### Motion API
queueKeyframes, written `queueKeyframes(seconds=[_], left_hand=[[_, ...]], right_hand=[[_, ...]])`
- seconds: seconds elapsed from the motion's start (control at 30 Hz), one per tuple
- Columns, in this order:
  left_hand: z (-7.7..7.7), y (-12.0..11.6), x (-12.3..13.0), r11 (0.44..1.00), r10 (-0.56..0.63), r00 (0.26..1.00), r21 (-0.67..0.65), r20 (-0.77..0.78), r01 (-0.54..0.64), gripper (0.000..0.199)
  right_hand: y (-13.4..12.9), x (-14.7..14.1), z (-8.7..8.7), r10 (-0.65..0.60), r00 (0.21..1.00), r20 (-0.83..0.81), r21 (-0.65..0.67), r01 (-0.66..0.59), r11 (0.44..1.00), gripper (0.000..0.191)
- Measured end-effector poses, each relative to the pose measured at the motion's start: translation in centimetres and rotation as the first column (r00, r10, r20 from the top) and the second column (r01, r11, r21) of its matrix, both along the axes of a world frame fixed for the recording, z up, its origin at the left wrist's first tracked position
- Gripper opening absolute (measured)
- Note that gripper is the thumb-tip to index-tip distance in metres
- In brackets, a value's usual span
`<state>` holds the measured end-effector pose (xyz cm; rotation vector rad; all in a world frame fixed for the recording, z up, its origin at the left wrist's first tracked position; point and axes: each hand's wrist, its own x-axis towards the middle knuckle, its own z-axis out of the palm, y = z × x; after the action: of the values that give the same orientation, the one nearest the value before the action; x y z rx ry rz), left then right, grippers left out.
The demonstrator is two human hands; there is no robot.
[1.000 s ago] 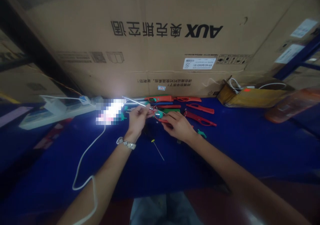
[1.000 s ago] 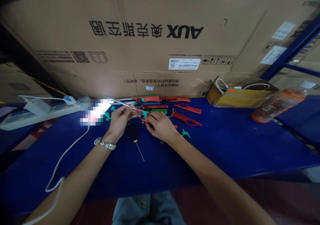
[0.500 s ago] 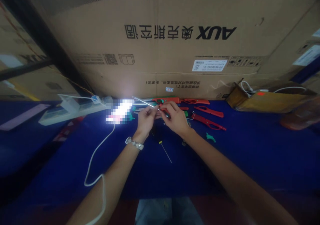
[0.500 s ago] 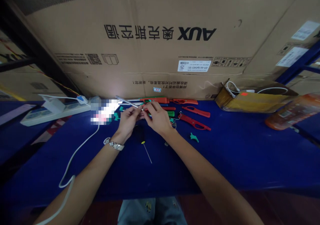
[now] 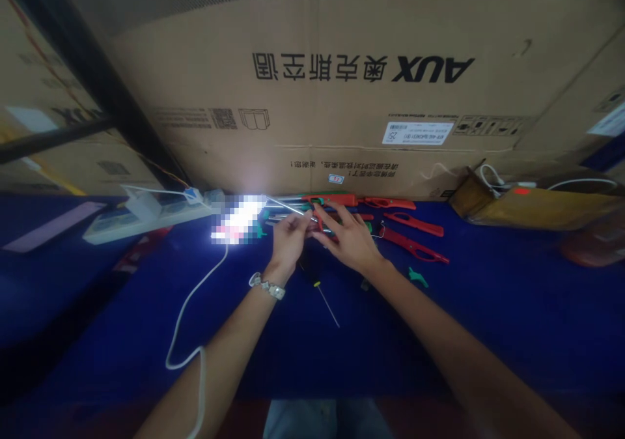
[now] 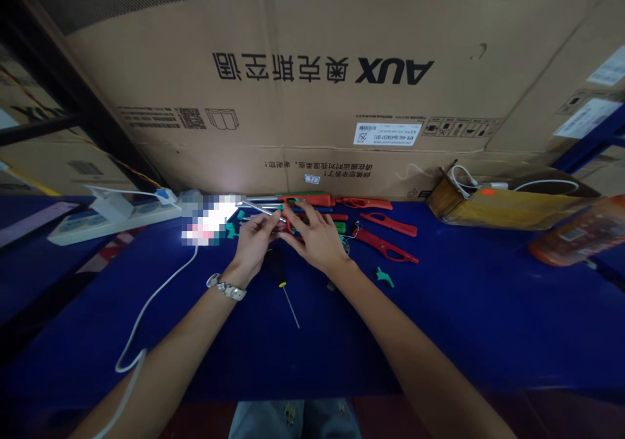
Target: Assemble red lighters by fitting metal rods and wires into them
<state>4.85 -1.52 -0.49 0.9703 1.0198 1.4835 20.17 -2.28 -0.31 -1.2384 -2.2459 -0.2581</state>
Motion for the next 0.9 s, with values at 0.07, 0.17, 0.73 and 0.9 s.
queueKeyframes(seconds=[0.07, 0.17, 0.73, 0.9], left_hand=[[0.0, 0.0, 0.0, 1.0, 0.0, 1.0, -0.004, 0.003, 0.0, 0.043], [0.0, 0.1, 0.0, 1.0, 0.007, 1.0, 0.009, -0.006, -0.007, 0.041], [0.4, 0.2, -0.6, 1.0, -0.007, 1.0, 0.022, 0.029, 0.006, 0.045], [0.7, 0.0, -0.6, 1.0, 0.006, 0.997, -0.007, 0.072, -0.006, 0.042]], right_hand=[[-0.1, 0.4, -0.1, 0.067, 0.998, -0.007, -0.046, -0.067, 0.997, 0.06], [-0.3, 0.8, -0.3, 0.128, 0.986, -0.109, -0.112, -0.14, 0.984, 0.069], [-0.9, 0.7, -0.7, 0.259, 0.936, -0.237, 0.044, -0.256, 0.966, 0.052], [-1.5, 0.0, -0.5, 0.164, 0.98, -0.116, 0.03, -0.162, 0.986, 0.049]])
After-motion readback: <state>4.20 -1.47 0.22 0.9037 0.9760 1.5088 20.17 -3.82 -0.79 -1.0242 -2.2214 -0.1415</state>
